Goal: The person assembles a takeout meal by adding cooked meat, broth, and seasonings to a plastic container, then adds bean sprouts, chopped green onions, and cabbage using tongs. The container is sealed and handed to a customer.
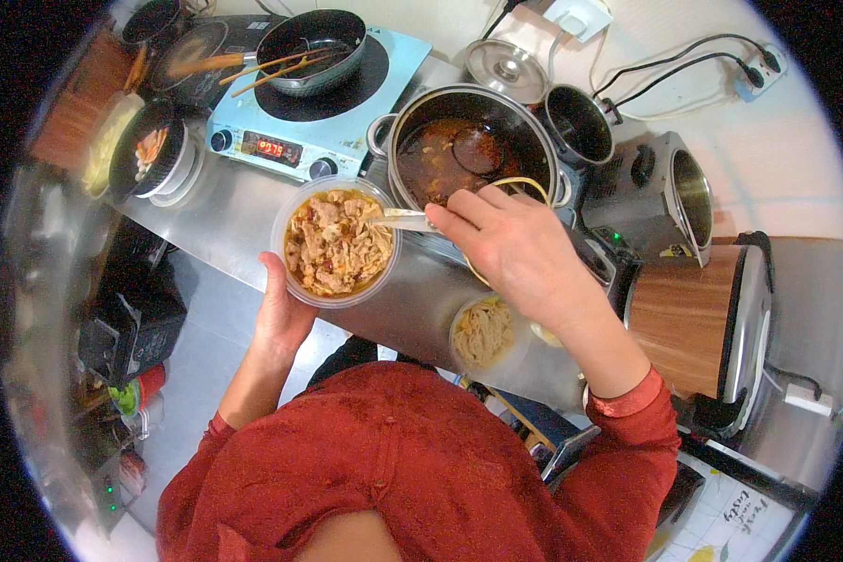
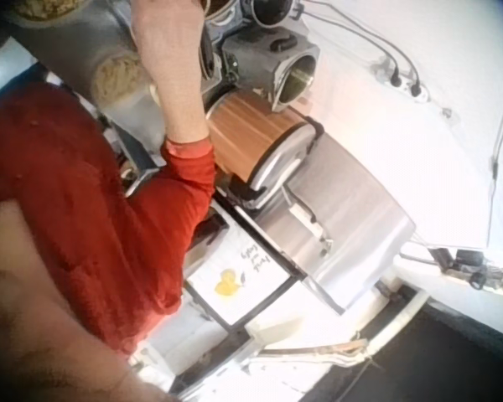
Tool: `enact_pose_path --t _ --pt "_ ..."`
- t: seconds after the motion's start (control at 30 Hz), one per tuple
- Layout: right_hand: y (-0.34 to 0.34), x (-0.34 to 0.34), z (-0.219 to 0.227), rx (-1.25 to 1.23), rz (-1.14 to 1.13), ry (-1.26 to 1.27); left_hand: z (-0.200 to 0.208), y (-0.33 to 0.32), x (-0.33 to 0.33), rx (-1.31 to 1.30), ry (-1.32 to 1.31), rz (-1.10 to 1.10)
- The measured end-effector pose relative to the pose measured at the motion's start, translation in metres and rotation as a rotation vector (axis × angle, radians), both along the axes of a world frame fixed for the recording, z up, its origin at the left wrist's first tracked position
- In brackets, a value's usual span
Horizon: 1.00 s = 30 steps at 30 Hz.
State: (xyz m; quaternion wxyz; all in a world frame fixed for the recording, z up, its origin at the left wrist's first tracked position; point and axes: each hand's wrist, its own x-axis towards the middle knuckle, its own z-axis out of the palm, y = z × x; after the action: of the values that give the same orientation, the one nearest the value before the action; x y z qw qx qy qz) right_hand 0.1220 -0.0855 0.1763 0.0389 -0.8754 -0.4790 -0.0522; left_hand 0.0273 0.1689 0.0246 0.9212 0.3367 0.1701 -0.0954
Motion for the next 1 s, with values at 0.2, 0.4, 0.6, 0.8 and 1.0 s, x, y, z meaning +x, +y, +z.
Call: enact_pose_path --t 0.2,0.4,0.6,0.8,1.0 --pt "0.005 -0.017 0.003 -0.106 -0.006 0.013 -0.001 0.002 -0.004 0.020 -0.017 0.001" --pt "0.003 -0.030 0.026 -0.179 -0.061 0.127 -0.001 0.001 -0.008 0.037 0.001 0.006" --pt "0.012 -0.032 0.006 -0.122 -0.064 0.067 -0.002 0.005 -0.011 0.046 0.021 -0.027" --pt "0.009 -0.045 0.006 -0.138 -0.159 0.127 -0.004 0.005 -0.010 0.038 -0.035 -0.080" --pt "-0.015 -0.083 0.023 -0.037 -0.323 0.152 -0.002 0.003 -0.011 0.100 -0.063 -0.168"
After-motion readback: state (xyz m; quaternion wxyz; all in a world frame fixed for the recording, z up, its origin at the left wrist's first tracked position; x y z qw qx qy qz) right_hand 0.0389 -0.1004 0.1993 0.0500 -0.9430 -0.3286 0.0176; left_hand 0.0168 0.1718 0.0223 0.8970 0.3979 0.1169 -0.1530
